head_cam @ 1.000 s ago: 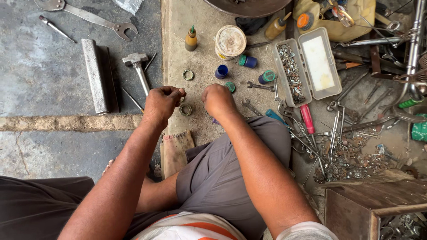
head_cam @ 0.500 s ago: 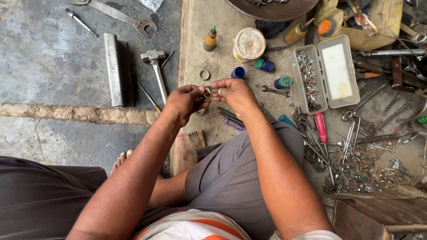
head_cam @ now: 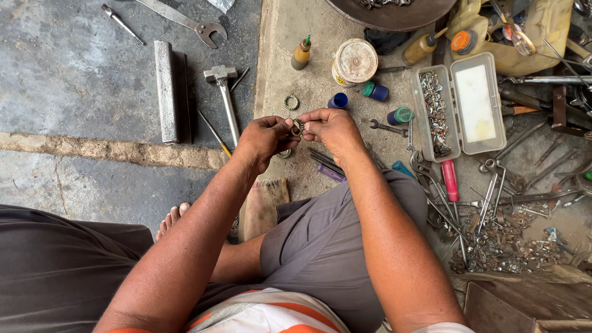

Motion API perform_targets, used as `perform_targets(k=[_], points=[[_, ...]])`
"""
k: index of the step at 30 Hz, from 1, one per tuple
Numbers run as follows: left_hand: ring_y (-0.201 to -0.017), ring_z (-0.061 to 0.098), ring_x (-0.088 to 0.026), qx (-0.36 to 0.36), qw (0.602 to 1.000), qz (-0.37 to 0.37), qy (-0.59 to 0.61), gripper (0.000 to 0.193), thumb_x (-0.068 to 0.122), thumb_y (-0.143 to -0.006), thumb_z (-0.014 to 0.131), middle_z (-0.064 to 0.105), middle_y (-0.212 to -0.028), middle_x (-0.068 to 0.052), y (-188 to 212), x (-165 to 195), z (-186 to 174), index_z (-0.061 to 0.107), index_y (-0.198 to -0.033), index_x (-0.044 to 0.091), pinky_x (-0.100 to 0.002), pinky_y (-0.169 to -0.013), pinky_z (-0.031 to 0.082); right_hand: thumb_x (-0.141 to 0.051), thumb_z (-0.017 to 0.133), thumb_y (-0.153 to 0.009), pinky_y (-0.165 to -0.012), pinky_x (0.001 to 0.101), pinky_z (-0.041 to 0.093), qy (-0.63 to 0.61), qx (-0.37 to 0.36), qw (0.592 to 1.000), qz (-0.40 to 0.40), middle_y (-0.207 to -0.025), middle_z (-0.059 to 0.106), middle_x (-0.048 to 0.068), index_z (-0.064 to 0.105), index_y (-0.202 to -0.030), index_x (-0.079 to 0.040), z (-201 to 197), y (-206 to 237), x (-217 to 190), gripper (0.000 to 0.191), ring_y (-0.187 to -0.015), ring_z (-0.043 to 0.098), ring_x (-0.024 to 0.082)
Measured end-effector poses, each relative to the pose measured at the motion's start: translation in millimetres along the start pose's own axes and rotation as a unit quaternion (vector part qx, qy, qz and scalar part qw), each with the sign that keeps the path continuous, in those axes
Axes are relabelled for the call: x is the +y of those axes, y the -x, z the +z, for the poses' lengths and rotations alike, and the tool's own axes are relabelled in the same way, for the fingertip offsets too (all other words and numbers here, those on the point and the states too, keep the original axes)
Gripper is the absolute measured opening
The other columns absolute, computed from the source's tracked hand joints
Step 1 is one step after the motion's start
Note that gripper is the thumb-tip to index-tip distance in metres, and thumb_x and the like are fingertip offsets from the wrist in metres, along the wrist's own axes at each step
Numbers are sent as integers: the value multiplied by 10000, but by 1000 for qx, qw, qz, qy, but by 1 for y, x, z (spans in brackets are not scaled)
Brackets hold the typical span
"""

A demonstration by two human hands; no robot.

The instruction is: The person applies grease to metal rings and inserts small ball bearings into them one by one. They handle multiple rings and bearings, placing the assembled units on the floor.

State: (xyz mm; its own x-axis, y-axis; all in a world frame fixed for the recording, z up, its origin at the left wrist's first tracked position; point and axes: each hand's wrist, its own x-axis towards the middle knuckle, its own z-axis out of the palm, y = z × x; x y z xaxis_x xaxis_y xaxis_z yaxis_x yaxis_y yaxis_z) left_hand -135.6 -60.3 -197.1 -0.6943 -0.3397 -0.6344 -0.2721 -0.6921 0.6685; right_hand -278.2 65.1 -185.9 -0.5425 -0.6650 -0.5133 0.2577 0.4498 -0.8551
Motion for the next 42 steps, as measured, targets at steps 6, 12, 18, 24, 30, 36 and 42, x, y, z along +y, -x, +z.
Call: perform_targets(k=[6,12,18,24,30,36,42], points=[[-808,738,-185,-15,999,-14,34,244,223,-998,647,737,-911,-121,-1,-3,0,678,-963,-16,-291,-752,654,37,696,-900,-698,256,599,4,8,1000,-10,-968,754,115,723,-1099,69,-1,-1,4,203,-776,704,137],[-800,730,-191,-11,998,-27,62,235,217,-1010,634,727,-898,-116,-3,-1,-3,674,-989,-14,-288,-737,642,21,636,-943,-729,259,619,-25,-12,1000,-2,-1008,747,124,711,-1138,61,-2,0,1,213,-797,708,133],[-819,728,-182,-27,997,-23,73,242,216,-1020,614,719,-924,-114,-3,-1,-3,674,-1017,-18,-274,-744,642,46,666,-917,-732,265,614,-46,-13,999,2,-997,749,140,702,-1132,79,-2,1,-2,221,-795,711,151],[-835,728,-177,-32,995,-33,84,232,201,-1026,593,717,-940,-116,-2,2,-4,664,-1063,-17,-272,-764,648,25,674,-928,-732,253,609,-53,-11,999,0,-983,745,130,697,-1132,68,-3,3,-4,210,-792,703,134],[-855,740,-191,-36,994,-38,99,242,195,-1024,585,720,-957,-130,-2,2,-4,656,-1087,-27,-277,-775,653,29,667,-938,-736,266,604,-59,-18,998,-6,-976,734,124,695,-1141,69,-4,3,-4,209,-796,692,135],[-833,739,-195,-32,996,-38,70,270,213,-1028,584,718,-956,-143,-2,4,-6,639,-1084,-45,-278,-738,655,17,621,-954,-759,260,605,-24,-16,1000,-7,-989,750,100,727,-1144,55,-1,5,-6,221,-826,700,120],[-784,728,-189,-28,998,-33,34,292,237,-1011,620,718,-939,-153,-4,2,-5,649,-1092,-43,-263,-681,636,42,650,-923,-758,255,611,36,-15,999,-31,-1006,761,109,727,-1136,57,3,8,-9,226,-833,707,122]])
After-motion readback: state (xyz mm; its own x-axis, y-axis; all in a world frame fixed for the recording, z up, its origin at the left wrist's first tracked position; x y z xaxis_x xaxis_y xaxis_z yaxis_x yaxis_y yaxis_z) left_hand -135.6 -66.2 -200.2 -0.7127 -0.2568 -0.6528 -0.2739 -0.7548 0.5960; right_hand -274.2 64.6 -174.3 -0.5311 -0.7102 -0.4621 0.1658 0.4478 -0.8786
